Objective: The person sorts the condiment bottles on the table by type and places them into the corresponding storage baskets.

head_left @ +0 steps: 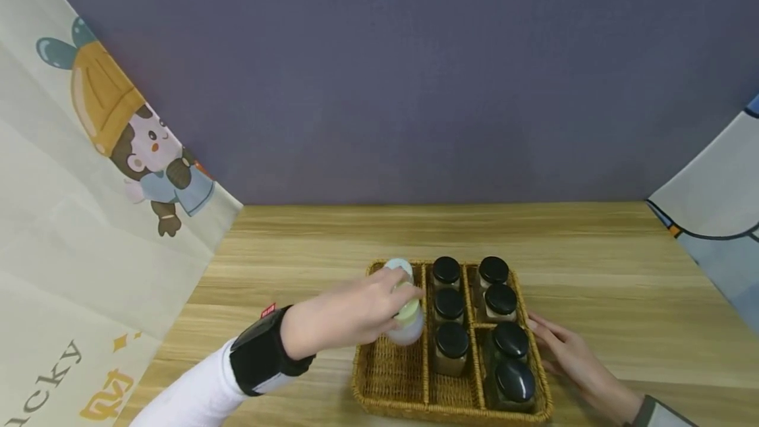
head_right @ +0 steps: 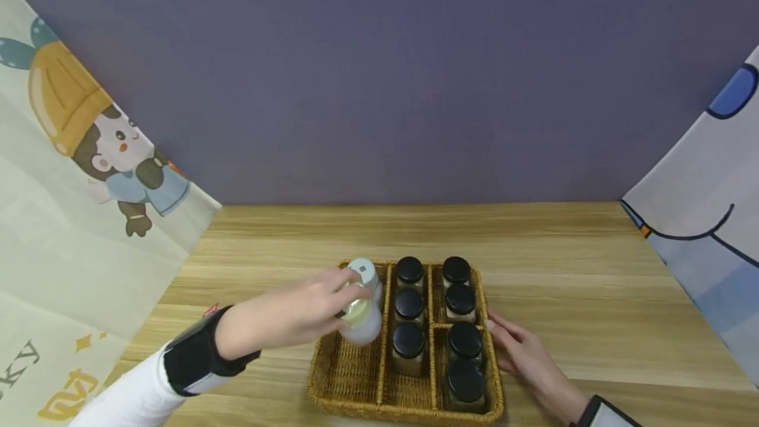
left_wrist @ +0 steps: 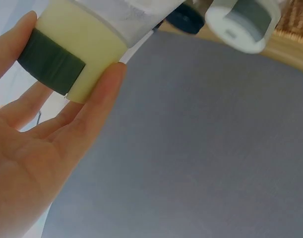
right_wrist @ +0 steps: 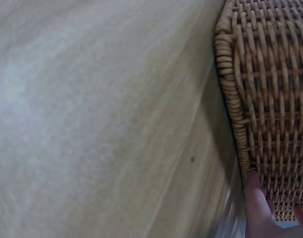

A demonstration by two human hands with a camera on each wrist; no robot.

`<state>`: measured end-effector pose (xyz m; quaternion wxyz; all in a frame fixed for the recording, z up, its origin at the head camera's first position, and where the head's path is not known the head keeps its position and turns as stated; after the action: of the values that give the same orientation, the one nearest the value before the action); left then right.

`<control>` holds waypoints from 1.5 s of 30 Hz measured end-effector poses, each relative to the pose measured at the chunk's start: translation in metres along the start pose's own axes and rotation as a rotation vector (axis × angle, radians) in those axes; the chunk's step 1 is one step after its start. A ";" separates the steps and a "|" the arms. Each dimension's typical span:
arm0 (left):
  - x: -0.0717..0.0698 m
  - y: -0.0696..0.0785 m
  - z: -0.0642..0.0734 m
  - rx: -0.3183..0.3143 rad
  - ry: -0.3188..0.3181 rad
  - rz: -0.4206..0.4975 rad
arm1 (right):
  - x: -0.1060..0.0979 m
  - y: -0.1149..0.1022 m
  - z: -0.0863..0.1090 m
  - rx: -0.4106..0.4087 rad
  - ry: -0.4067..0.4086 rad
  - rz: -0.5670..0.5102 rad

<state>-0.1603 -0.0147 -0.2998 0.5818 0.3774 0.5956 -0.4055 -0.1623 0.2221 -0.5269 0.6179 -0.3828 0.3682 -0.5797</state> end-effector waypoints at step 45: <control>0.075 -0.010 0.003 -0.069 0.005 -0.026 | -0.002 0.001 -0.003 -0.026 0.027 0.048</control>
<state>-0.1714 -0.0228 -0.3744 0.5877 0.3503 0.6154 -0.3912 -0.1646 0.2240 -0.5286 0.6215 -0.3739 0.3930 -0.5653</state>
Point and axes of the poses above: each hand's wrist, its own z-axis away from the middle knuckle, its own x-axis out of the palm, y = z × x, the point moved 8 cm from there along -z, towards the middle knuckle, and after that the axes turned 4 degrees about -z, right-handed, at the moved point
